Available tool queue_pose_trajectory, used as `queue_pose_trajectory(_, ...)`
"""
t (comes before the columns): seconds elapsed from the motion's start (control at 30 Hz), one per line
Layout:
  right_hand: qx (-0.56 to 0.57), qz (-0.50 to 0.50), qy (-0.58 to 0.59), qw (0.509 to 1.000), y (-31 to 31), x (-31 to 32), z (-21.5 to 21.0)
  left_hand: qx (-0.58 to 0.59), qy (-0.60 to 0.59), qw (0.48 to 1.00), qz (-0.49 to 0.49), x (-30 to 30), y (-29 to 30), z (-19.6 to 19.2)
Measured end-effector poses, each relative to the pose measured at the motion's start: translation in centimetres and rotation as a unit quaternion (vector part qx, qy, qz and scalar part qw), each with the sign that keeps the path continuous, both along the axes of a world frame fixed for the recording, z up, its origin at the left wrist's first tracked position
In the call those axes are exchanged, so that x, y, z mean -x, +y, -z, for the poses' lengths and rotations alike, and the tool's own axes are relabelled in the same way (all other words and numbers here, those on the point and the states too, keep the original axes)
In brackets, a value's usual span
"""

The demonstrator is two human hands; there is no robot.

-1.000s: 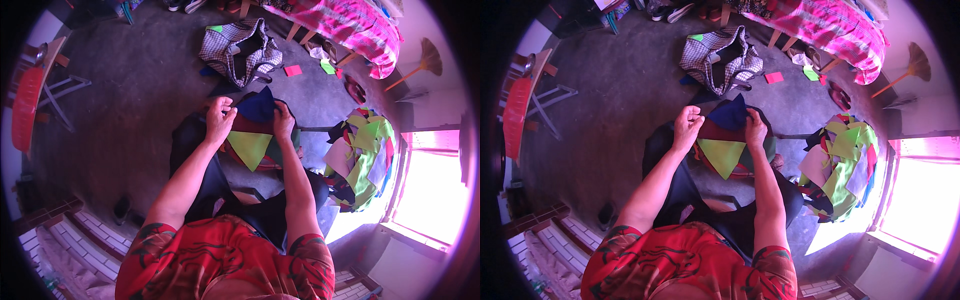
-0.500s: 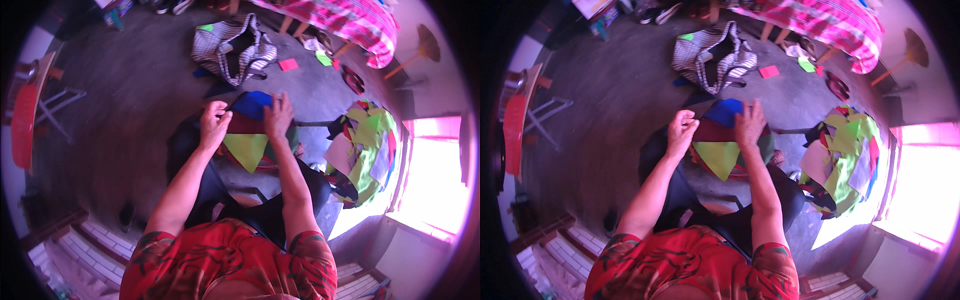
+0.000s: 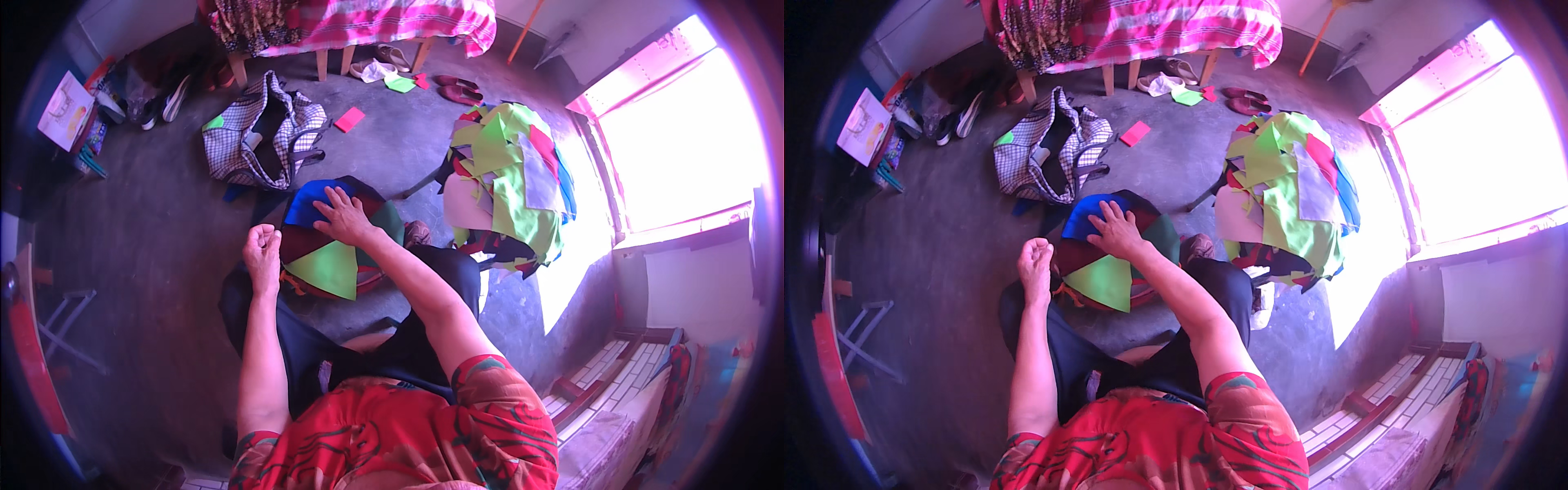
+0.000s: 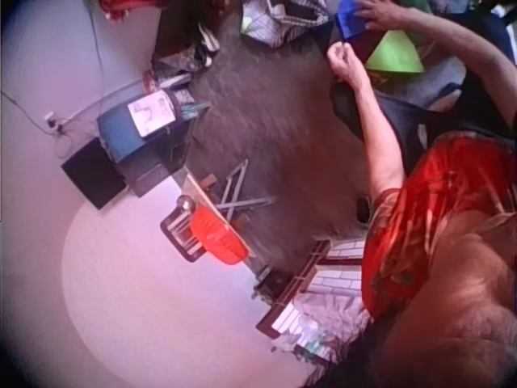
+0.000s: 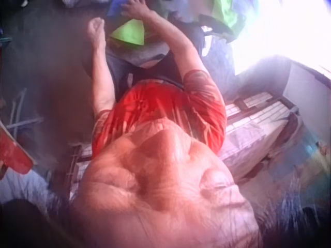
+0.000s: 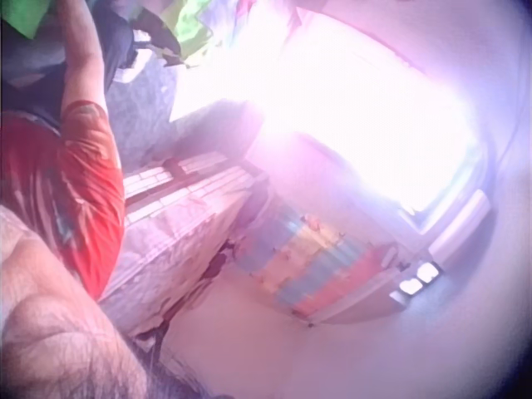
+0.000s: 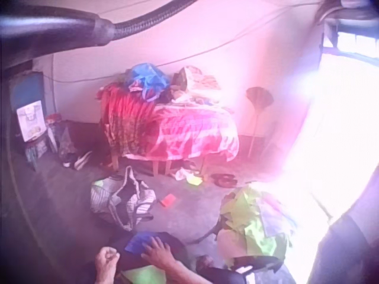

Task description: The person assembles a cushion by layering and folding multiple colorful fabric pieces, then places them into a red cushion base. They smooth and adjust the fabric layers and the cushion base, handling the pieces one at a time.

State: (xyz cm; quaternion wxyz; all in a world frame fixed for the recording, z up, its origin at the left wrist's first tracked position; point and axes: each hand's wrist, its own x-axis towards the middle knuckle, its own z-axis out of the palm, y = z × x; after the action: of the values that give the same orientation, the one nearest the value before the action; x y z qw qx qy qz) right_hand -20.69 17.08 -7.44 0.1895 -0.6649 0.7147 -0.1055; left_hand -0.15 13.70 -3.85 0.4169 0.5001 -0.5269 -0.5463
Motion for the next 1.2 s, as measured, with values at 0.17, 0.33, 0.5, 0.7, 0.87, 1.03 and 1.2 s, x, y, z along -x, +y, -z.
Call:
queue_pose_trajectory(0.17, 0.093, -0.014, -0.003, 0.996, 2.7, 1.5, -6.8, 0.014, -0.007, 1.0, 0.007, 0.0, 0.2, -0.3)
queue_pose_trajectory(0.33, 0.245, 0.041, -0.008, 0.969, 8.9, 6.7, -13.3, 0.035, -0.02, 0.999, 0.006, 0.0, 0.1, 0.1)
queue_pose_trajectory(0.5, 0.395, 0.186, 0.053, 0.898, 15.4, 15.0, -18.4, 0.024, -0.012, 0.999, 0.025, -0.1, -0.2, 0.8)
queue_pose_trajectory(0.7, 0.41, 0.423, 0.108, 0.801, 21.3, 26.6, -20.4, 0.048, -0.06, 0.996, 0.035, -0.3, 0.0, 0.7)
queue_pose_trajectory(0.87, 0.275, 0.489, 0.161, 0.812, 22.8, 35.1, -17.6, 0.038, -0.064, 0.996, 0.042, 0.5, 0.3, 0.4)
queue_pose_trajectory(1.03, 0.217, 0.483, 0.073, 0.845, 21.1, 37.6, -15.2, 0.051, -0.096, 0.993, 0.044, 0.7, 0.2, 0.9)
queue_pose_trajectory(1.2, 0.181, 0.495, 0.06, 0.848, 20.0, 38.4, -14.9, 0.045, -0.108, 0.991, 0.065, 0.5, 0.2, 0.8)
